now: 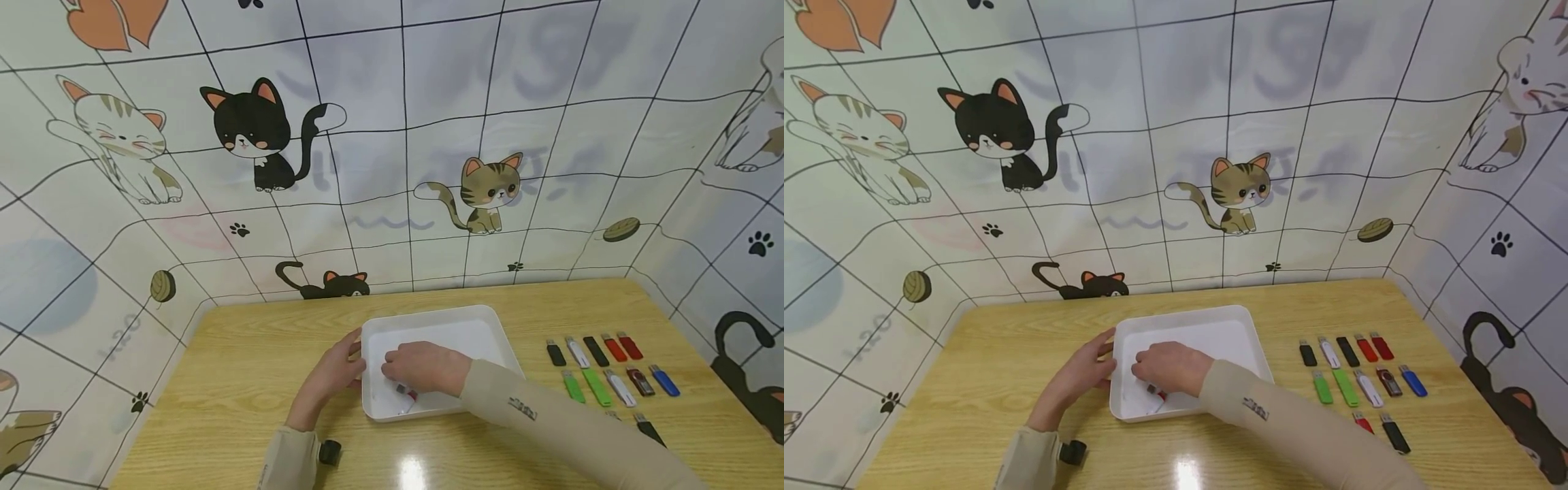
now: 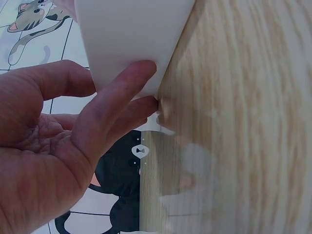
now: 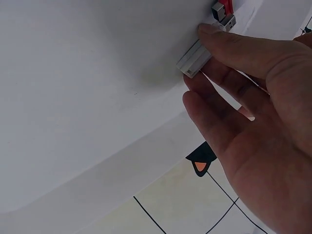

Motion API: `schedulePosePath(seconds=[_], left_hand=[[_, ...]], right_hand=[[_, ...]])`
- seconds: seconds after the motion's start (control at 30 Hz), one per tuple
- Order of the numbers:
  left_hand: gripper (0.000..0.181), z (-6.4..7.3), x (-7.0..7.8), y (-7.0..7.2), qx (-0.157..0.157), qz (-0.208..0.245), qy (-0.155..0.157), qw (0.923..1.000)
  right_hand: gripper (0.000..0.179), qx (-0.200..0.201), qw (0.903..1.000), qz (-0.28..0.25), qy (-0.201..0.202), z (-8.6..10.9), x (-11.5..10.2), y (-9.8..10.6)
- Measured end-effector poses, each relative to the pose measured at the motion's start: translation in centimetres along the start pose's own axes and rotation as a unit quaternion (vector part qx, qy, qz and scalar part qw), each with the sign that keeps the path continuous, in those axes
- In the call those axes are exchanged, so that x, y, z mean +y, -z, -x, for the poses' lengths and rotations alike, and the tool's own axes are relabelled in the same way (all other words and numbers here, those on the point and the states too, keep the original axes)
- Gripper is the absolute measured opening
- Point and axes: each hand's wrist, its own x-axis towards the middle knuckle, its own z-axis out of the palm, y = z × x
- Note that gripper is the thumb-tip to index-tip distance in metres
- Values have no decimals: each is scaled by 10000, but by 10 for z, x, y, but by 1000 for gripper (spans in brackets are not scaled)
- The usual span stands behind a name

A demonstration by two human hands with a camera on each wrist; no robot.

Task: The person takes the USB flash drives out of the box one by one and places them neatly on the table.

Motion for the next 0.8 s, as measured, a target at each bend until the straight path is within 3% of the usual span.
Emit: schedulePosePath(seconds=[0.2,0.8], left_hand=[[69,0,1,0,-12,-19,-23,10000],[69,-2,0,0,51,-184,-22,9998]], right_hand=[[15,40,9999,-127,-68,0,0,-2],[11,-86,9990,-344,-277,7,12,-1]])
